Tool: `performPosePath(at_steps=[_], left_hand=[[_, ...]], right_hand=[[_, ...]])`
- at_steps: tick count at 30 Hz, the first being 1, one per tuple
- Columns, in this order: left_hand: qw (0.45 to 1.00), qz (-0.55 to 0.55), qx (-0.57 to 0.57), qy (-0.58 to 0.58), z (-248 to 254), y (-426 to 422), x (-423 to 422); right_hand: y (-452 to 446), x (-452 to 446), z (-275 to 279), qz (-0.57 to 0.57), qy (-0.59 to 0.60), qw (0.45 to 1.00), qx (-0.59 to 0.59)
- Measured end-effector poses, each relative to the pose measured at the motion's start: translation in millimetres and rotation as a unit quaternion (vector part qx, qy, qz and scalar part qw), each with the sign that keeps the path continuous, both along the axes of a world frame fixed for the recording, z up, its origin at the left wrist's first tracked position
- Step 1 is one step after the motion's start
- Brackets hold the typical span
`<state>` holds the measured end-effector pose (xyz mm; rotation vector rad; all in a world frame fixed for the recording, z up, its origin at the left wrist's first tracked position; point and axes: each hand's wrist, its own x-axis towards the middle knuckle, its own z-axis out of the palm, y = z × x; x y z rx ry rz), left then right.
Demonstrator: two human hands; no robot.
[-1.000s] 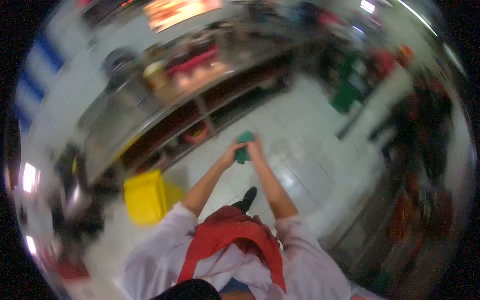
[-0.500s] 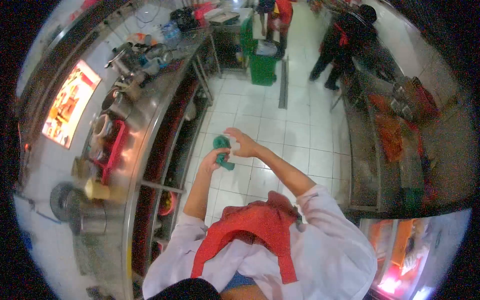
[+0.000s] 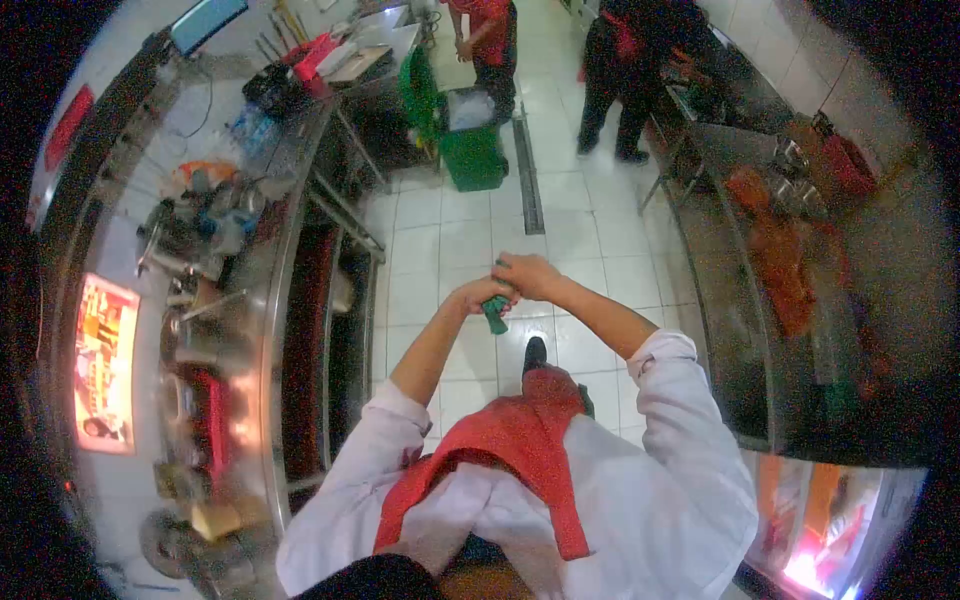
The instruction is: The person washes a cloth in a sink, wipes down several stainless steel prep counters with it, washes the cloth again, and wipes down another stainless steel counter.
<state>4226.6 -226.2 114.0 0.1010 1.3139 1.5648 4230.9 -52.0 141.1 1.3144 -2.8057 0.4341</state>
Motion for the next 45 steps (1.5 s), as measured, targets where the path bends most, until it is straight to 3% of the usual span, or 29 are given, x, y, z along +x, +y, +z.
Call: performPosePath(at_steps=[3,5,6,8,9,12,14,15,17,19,21,25,26,30,32,34,36,37,39,40,41,42,43,44,45], left_hand=[[0.999,0.012,-0.023,0.023,9,36,-85],[0.986,0.009,-0.073,0.148,14,58,-147],[0.987,0.007,-0.071,0.145,16,69,-183],[0.96,0.046,-0.058,0.271,1,87,-237],[0.965,0.058,-0.08,0.243,-5,94,-265],[0.938,0.067,-0.094,0.327,-19,111,-350],[0.89,0.127,-0.057,0.433,-29,119,-402],[0.894,0.123,-0.054,0.428,-18,121,-417],[0.846,0.121,-0.233,0.464,23,122,-444],[0.881,0.141,-0.167,0.421,-13,124,-496],[0.811,0.129,-0.229,0.523,-12,126,-532],[0.836,0.069,-0.284,0.465,-5,141,-596],[0.846,0.142,-0.24,0.455,4,143,-598],[0.835,0.226,-0.212,0.454,-13,154,-647],[0.832,0.196,-0.245,0.458,-9,157,-656],[0.823,0.217,-0.304,0.428,-36,167,-680],[0.79,0.151,-0.438,0.402,-12,172,-689],[0.783,0.169,-0.447,0.398,-35,173,-697],[0.861,0.242,-0.296,0.335,-99,174,-729],[0.855,0.258,-0.303,0.332,-87,175,-734],[0.886,0.278,-0.222,0.296,-66,176,-729],[0.906,0.294,-0.137,0.273,-47,174,-740],[0.897,0.308,-0.142,0.284,-39,171,-757],[0.925,0.31,-0.074,0.207,-36,168,-762],[0.943,0.305,-0.004,0.131,-26,166,-769]], right_hand=[[31,-89,-1,-0.016,0.03,0.999,0.028],[49,-149,3,-0.039,0.088,0.995,0.037],[58,-185,8,-0.041,0.085,0.995,0.038],[70,-240,8,-0.03,0.112,0.993,-0.001],[73,-263,13,-0.032,0.107,0.994,0.002],[79,-336,32,-0.07,0.108,0.989,0.073],[82,-384,43,-0.079,0.103,0.983,0.127],[83,-410,40,-0.083,0.097,0.983,0.129],[85,-459,35,-0.093,0.111,0.977,0.157],[86,-503,38,-0.078,0.09,0.976,0.18],[82,-544,36,-0.068,0.069,0.976,0.197],[93,-607,29,-0.07,0.073,0.974,0.204],[97,-625,29,-0.054,0.063,0.975,0.207],[102,-670,25,-0.069,0.043,0.974,0.21],[106,-694,15,-0.065,0.043,0.974,0.212],[112,-717,-2,-0.063,0.038,0.977,0.2],[120,-741,3,-0.055,0.02,0.978,0.2],[125,-747,6,-0.046,0.003,0.977,0.208],[127,-774,-5,-0.027,-0.01,0.983,0.181],[131,-782,-13,-0.024,-0.041,0.986,0.161],[138,-776,-15,-0.004,-0.04,0.986,0.162],[142,-781,-9,0.006,-0.014,0.998,0.056],[146,-792,-1,0.017,0.013,0.998,-0.054],[152,-799,-1,0.031,0.017,0.998,-0.059],[157,-811,-3,0.118,0.075,0.989,-0.05]])
